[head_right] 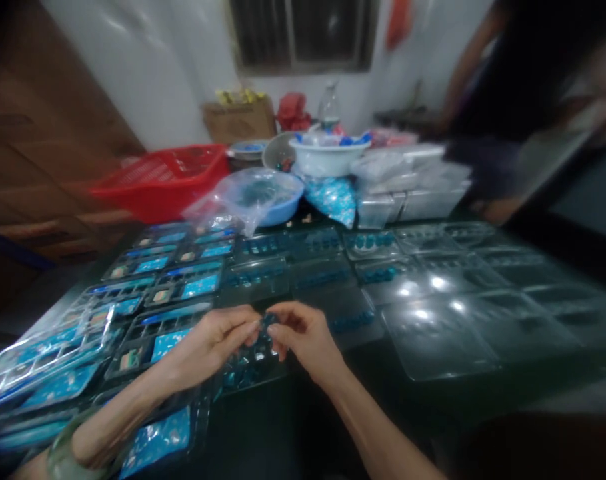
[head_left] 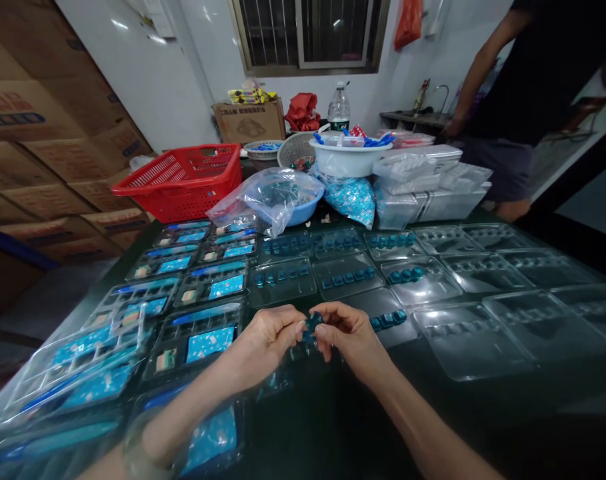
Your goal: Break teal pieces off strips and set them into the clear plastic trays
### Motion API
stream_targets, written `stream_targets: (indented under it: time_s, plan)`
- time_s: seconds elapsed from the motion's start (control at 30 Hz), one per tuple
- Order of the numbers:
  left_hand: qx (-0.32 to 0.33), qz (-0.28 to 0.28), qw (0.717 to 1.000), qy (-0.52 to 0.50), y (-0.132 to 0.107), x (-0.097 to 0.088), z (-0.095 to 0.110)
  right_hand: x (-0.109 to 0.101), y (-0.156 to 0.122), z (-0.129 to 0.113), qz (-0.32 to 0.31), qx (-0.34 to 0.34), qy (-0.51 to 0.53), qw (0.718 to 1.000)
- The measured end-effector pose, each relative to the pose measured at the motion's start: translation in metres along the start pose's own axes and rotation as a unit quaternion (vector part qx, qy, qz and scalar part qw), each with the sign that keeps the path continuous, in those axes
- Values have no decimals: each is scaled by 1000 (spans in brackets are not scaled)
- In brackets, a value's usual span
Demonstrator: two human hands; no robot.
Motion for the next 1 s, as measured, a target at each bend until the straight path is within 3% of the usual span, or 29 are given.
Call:
stream_targets:
  time_s: [0.1,0.2,0.43,0.63,0.73,0.8,0.9,1.0]
  plan:
    - [3,10,999,35,0,3,1,1,0,-4,0,-8,-9,1000]
    - [21,55,994,96,0,6,-1,2,-1,-3,3,-3,3,1000]
    - [56,127,961,238,1,12,-2,1,0,10,30,7,74,997]
    - [46,154,983,84,-4,4,10,5,0,7,1,0,146,989]
    - [18,139,990,-13,-2,1,10,5,-1,6,-12,1,170,985]
    - [-23,123,988,-90,-1,-2,1,2,-2,7,-13,4,178,984]
    - [-91,137,972,-165,-9,-9,-25,-7,-4,2,32,1,155,987]
    - [-123,133,970,-159,-19,-14,-51,-14,-4,-25,89,-18,26,996]
Point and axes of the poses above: each hand's wrist, its own y-axis towards the middle knuckle, its own x-axis out of the palm, z = x × y, the point moved 5 cm from there along y, towards the middle knuckle, and after that the axes turned 8 degrees about -z, right-handed, at the moved point
